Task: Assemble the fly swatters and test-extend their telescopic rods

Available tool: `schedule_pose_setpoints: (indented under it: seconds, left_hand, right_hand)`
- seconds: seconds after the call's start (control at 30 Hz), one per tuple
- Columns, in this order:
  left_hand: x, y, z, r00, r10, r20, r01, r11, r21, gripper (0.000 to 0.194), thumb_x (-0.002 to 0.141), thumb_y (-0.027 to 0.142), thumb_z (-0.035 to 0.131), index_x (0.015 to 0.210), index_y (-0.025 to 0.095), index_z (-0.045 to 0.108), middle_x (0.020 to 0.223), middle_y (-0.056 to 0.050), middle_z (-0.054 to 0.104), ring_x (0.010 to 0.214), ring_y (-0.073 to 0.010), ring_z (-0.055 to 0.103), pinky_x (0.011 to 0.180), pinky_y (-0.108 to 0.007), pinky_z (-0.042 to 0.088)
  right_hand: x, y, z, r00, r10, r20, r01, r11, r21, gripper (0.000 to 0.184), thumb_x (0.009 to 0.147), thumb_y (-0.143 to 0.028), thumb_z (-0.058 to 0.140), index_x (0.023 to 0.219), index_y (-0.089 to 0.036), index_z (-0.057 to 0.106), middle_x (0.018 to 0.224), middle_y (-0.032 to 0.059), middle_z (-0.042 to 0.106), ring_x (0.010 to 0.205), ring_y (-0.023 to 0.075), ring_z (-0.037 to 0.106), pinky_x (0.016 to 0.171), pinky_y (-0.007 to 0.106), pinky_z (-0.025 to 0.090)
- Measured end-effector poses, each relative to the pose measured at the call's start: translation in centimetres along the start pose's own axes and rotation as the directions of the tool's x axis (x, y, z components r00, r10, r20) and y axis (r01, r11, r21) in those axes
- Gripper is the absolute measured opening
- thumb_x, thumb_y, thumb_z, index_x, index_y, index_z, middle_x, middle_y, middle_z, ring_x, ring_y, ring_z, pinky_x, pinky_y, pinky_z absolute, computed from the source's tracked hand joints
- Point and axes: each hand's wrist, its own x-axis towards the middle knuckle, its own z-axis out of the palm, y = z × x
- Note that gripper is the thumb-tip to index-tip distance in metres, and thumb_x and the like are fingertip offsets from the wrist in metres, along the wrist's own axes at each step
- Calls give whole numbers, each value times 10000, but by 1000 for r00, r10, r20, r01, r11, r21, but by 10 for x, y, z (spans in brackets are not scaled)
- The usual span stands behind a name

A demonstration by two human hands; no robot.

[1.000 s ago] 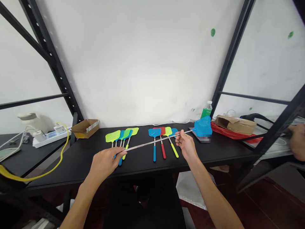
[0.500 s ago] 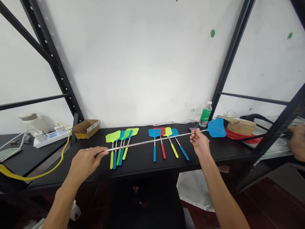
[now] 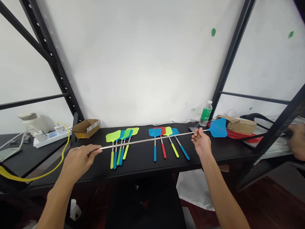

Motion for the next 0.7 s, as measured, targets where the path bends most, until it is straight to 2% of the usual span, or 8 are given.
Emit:
schedule_pose_setpoints:
  seconds: [0.07,0.17,0.23,0.3,0.37,0.5,0.6,0.7]
  left_hand:
    - [2,4,-3,1000,13,-16,-13,1000,14,406,933,493,420,1041,240,718,986,-71,752,875,-280,666,795,-381,455]
    - [5,22,-11,990,33,-134,-34,999,0,391,945,444,432,1156,222,674,1135,-80,703,1045,-295,621,924,-413,440]
    - [5,39,-16,972,23,-234,-40,997,-68,362,940,413,453,1165,224,665,1177,-80,679,1108,-287,596,994,-416,418]
    - [4,56,-18,960,-29,-277,-23,983,-180,317,934,401,475,1093,225,686,1113,-68,696,1063,-259,617,987,-382,435]
    - [4,69,-16,972,-103,-213,25,940,-339,309,916,427,511,1038,218,703,955,-44,721,898,-221,656,853,-321,496]
    - [5,81,-3,983,-140,120,185,767,-615,383,891,512,534,963,186,722,660,-5,658,590,-155,598,556,-239,466]
    - [7,81,5,956,-106,273,271,674,-687,429,895,542,527,804,163,707,576,-4,603,489,-130,526,484,-226,413]
    - [7,78,8,934,-122,337,343,575,-743,448,881,553,546,714,161,684,533,-11,586,459,-130,520,482,-232,418]
  right_hand:
    - [-1,3,4,1000,7,-4,-7,1000,28,320,764,-472,746,747,-174,631,580,-44,522,527,92,532,466,217,402]
    - [-2,8,7,1000,23,2,-23,999,38,310,751,-458,759,762,-173,638,595,-44,531,534,91,537,465,213,402]
    - [-2,9,7,999,40,7,-40,999,26,305,747,-453,761,770,-173,645,601,-41,537,531,92,537,457,210,397]
    - [-2,9,7,999,47,15,-47,999,21,295,750,-448,754,789,-174,651,603,-39,542,530,93,538,454,210,395]
    - [-2,7,7,999,40,21,-41,999,29,287,753,-444,746,804,-179,648,605,-38,545,527,96,540,453,210,393]
    - [-3,6,8,1000,11,24,-11,1000,27,286,747,-445,741,782,-187,622,600,-35,546,523,104,548,453,217,390]
    - [-3,8,9,1000,-13,15,13,999,45,273,750,-432,739,782,-187,623,598,-32,555,528,108,556,457,218,394]
    - [-4,9,10,1000,-17,17,15,997,78,250,766,-411,730,788,-185,628,604,-28,564,533,111,557,462,219,400]
